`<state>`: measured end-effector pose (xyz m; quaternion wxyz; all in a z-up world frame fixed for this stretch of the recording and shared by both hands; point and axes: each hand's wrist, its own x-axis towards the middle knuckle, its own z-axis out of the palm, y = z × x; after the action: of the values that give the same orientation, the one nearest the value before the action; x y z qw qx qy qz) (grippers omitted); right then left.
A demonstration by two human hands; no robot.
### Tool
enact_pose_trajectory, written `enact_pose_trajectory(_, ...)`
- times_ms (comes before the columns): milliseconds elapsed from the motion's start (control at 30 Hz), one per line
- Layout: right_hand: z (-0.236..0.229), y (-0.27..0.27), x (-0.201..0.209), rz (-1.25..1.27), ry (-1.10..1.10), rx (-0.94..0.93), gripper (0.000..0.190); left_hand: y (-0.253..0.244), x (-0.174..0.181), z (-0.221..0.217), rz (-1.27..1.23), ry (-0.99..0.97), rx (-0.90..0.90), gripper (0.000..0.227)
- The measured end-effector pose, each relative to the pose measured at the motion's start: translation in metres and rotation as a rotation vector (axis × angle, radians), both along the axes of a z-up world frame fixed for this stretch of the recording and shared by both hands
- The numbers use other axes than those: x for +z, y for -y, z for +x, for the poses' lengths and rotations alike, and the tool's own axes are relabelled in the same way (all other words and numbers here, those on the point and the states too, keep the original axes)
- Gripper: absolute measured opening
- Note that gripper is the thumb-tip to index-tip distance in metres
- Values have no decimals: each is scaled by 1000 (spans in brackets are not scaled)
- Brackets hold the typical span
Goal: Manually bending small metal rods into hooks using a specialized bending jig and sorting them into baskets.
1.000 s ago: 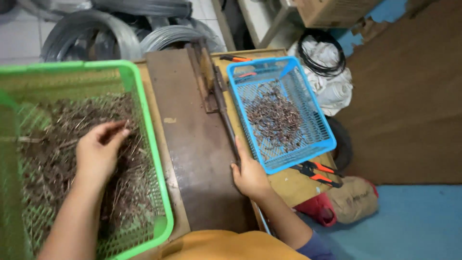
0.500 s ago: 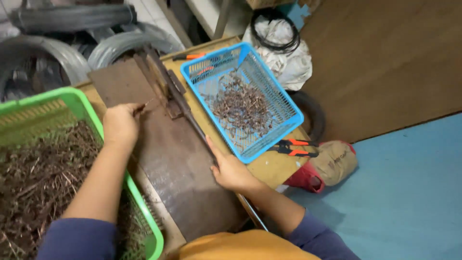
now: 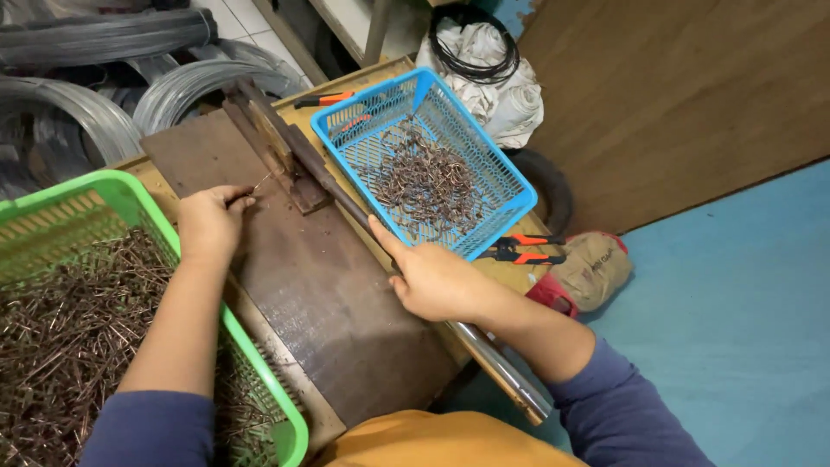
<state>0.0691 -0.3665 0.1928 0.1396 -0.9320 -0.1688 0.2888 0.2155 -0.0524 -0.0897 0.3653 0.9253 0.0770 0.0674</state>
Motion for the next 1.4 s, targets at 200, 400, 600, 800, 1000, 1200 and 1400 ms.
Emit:
enact_pose_trajectory(200, 5, -4, 10, -63, -19, 43, 85, 13, 4, -5, -129, -34, -18, 17)
enact_pose_trajectory(400, 6, -4, 11, -57, -21, 50, 85, 8, 0, 15, -157, -164, -11, 20)
enact_pose_trajectory(600, 4, -3, 9, -36, -37, 41, 85, 15, 21, 17, -556, -260, -47, 24)
enact_pose_trajectory(800, 3, 0, 14, 0, -35, 30, 84, 29, 2, 47, -643, -138, -83, 25)
enact_pose_trajectory(1000, 4, 4, -1, 25, -44, 15, 83, 35, 11, 54, -699, -107, -98, 32)
enact_pose_trajectory(1200, -3, 5, -26, -72, -73, -37, 85, 39, 9, 48, -742, -76, -55, 31)
enact_pose_trajectory(1400, -7, 6, -48, -49, -89, -129, 87, 43, 7, 46, -720, -47, -47, 30)
